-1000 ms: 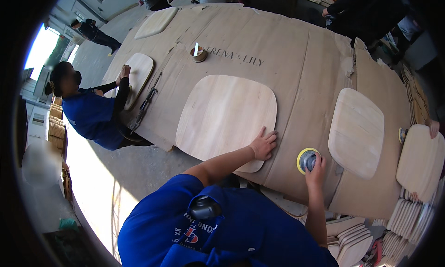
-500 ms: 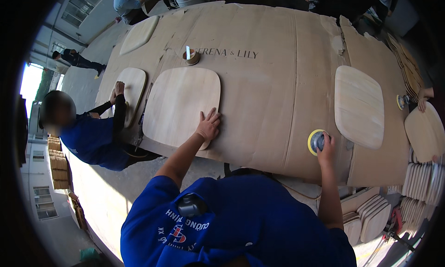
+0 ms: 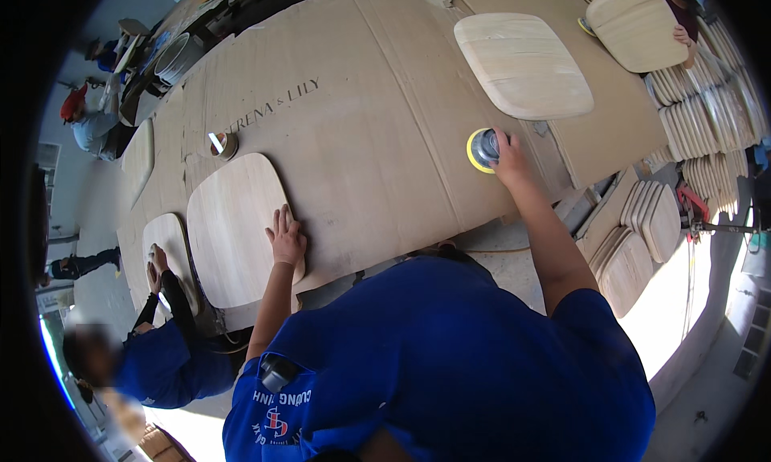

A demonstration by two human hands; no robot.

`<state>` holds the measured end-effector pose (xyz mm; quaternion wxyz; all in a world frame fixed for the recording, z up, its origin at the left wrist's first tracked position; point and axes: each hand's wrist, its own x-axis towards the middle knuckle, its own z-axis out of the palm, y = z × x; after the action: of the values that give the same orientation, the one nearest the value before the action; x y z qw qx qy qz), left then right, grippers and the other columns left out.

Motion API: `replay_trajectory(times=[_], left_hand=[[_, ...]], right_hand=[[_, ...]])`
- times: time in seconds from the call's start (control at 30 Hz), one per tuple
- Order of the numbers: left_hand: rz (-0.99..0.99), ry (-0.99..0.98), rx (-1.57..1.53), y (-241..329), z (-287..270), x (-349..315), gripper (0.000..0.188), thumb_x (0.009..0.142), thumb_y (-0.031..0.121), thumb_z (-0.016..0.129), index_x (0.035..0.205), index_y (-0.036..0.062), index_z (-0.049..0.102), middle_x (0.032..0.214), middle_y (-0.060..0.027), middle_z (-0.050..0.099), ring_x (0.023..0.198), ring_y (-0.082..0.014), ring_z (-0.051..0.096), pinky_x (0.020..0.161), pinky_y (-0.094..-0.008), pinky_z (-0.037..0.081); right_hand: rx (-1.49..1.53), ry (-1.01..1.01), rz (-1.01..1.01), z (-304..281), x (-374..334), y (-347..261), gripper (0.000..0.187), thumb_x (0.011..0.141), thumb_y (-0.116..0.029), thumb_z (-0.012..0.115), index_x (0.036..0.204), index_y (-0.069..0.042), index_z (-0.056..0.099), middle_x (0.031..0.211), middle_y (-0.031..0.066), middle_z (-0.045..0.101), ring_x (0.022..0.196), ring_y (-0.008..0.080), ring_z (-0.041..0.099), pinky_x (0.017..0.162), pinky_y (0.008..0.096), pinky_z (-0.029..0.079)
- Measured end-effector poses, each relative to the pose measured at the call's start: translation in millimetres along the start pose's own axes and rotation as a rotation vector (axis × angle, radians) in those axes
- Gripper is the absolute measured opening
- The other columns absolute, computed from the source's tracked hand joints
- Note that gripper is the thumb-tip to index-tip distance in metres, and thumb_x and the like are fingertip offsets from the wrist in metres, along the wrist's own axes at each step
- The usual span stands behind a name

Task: The person uses an orbital sander to smooth the surface of light-colored wooden pieces on a workbench. They move the sander across each piece, flip pieces over, and stack finished pieces while other workers perform similar tasks nearby.

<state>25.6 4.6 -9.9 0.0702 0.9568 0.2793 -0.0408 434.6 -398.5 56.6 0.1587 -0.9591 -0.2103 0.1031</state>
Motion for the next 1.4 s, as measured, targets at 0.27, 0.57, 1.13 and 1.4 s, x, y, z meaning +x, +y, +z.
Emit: replay_trajectory(times=[0.27,0.57,1.13,1.4], left_hand=[[-0.007,0.272,-0.186,51,8,11,0.021,0.077,0.009,0.059,0.098,0.0096,0.058,0.149,-0.0198,0.033,0.14,-0.0419,0.025,0.106,-0.0633,0.026],[0.165,0.246,-0.538,159,-12,68,0.021,0.078,0.003,0.062,0.098,0.0067,0.058,0.138,-0.0236,0.044,0.125,-0.0426,0.046,0.099,-0.0475,0.043],[-0.413,-0.294,-1.212,516,9,322,0.074,0.086,0.042,0.064,0.138,-0.0055,0.043,0.124,-0.0218,0.059,0.104,-0.0282,0.062,0.087,-0.0383,0.051],[-0.6,-0.303,-1.206,542,2,335,0.079,0.08,0.054,0.068,0.126,-0.007,0.052,0.12,-0.0242,0.061,0.107,-0.0328,0.063,0.088,-0.0407,0.052]], right_hand=[[0.105,0.002,0.105,-2,-15,18,0.084,0.073,-0.011,0.078,0.143,-0.019,0.033,0.126,0.0167,0.051,0.114,0.0375,0.054,0.096,0.0443,0.047],[0.193,0.076,-0.135,-27,-19,100,0.068,0.073,-0.007,0.073,0.135,-0.011,0.045,0.123,0.0126,0.056,0.113,0.0331,0.056,0.093,0.0414,0.048],[0.369,0.291,0.276,-76,185,305,0.081,0.081,-0.035,0.075,0.142,0.002,0.036,0.142,0.026,0.04,0.132,0.0368,0.039,0.11,0.0446,0.033],[0.275,0.118,0.261,-77,258,360,0.08,0.08,-0.048,0.071,0.137,0.002,0.045,0.141,0.0277,0.042,0.131,0.0399,0.041,0.11,0.0459,0.032]])
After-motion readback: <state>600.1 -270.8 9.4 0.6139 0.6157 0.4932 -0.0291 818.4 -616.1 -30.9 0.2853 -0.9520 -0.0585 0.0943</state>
